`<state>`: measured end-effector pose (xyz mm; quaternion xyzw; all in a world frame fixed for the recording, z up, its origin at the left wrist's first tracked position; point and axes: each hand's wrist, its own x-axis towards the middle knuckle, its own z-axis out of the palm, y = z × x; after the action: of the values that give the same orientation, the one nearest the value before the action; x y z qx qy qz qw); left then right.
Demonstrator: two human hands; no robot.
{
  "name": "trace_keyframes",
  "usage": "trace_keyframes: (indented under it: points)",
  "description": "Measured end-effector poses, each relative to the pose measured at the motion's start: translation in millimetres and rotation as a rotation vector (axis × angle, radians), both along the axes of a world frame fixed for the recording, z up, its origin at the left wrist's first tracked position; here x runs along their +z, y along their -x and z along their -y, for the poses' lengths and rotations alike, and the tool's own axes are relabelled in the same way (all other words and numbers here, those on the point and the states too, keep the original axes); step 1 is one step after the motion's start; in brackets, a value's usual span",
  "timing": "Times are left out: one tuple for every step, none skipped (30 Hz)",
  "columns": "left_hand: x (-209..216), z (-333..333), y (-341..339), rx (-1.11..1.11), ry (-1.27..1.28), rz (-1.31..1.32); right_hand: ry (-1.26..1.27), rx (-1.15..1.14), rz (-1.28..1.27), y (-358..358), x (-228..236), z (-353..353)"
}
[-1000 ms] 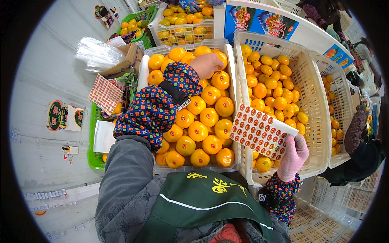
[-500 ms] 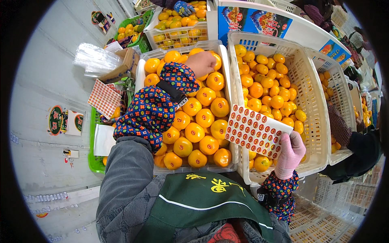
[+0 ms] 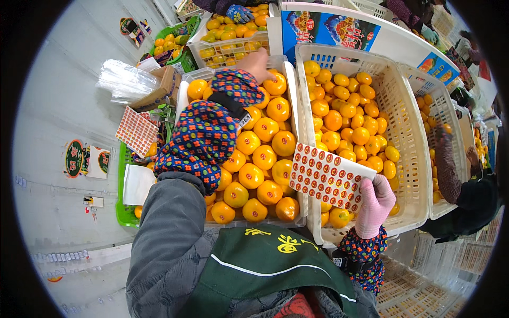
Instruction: The person selects oranges from a crate, applies small round stickers to each orange, then places the labeled oranges into a branded box. The person also handles sticker sheets and packaging materials during the process.
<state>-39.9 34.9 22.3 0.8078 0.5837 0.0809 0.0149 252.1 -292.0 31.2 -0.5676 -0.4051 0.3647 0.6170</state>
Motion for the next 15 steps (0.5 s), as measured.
trace_keyframes:
  points:
    - [4.6, -4.7, 10.2, 0.049, 0.133, 0.226, 0.001, -0.008, 0.019, -0.3, 0.6, 0.0]
    - [8.1, -9.6, 23.3, 0.056, 0.244, 0.455, -0.005, -0.027, 0.033, 0.3, 0.8, 0.5]
    - [10.1, -16.0, 36.6, 0.113, 0.350, 0.676, 0.000, -0.013, 0.019, 0.2, 1.6, 0.1]
    - [8.4, -21.0, 47.0, 0.178, 0.426, 0.838, -0.007, -0.006, 0.007, 0.2, 1.7, 0.8]
    - [4.1, -25.7, 55.2, 0.128, 0.486, 0.925, -0.010, 0.005, -0.002, 0.3, 1.8, 0.3]
    - [0.0, -29.9, 61.7, 0.140, 0.521, 0.996, 0.028, 0.012, -0.030, -0.4, 2.0, 1.7]
    - [-6.1, -32.5, 65.6, 0.157, 0.577, 1.067, 0.027, 0.025, -0.012, -0.5, 1.7, 1.5]
    - [-11.5, -34.7, 67.0, 0.131, 0.600, 1.120, 0.016, 0.038, -0.004, -1.0, 1.6, 1.7]
    - [-16.3, -36.0, 66.6, 0.129, 0.576, 1.173, 0.004, 0.042, -0.001, -1.1, 1.0, 1.2]
    - [-21.1, -36.1, 65.0, 0.125, 0.572, 1.225, 0.015, 0.040, -0.001, -1.3, 1.2, 1.1]
    - [-24.0, -36.5, 62.8, 0.083, 0.567, 1.294, 0.007, 0.034, 0.000, -1.0, 0.3, 0.6]
    - [-26.7, -37.2, 60.7, 0.048, 0.521, 1.207, 0.000, 0.025, -0.003, -1.0, 0.4, -0.2]
    - [-28.0, -38.2, 59.4, 0.040, 0.487, 1.138, -0.007, 0.016, -0.006, -0.5, -0.4, -0.6]
    - [-29.9, -39.8, 58.5, 0.015, 0.436, 1.082, -0.007, 0.015, -0.006, -0.3, -0.4, -1.3]
    - [-31.7, -42.0, 58.6, -0.002, 0.395, 1.010, -0.009, 0.013, -0.008, 0.1, -0.7, -1.7]
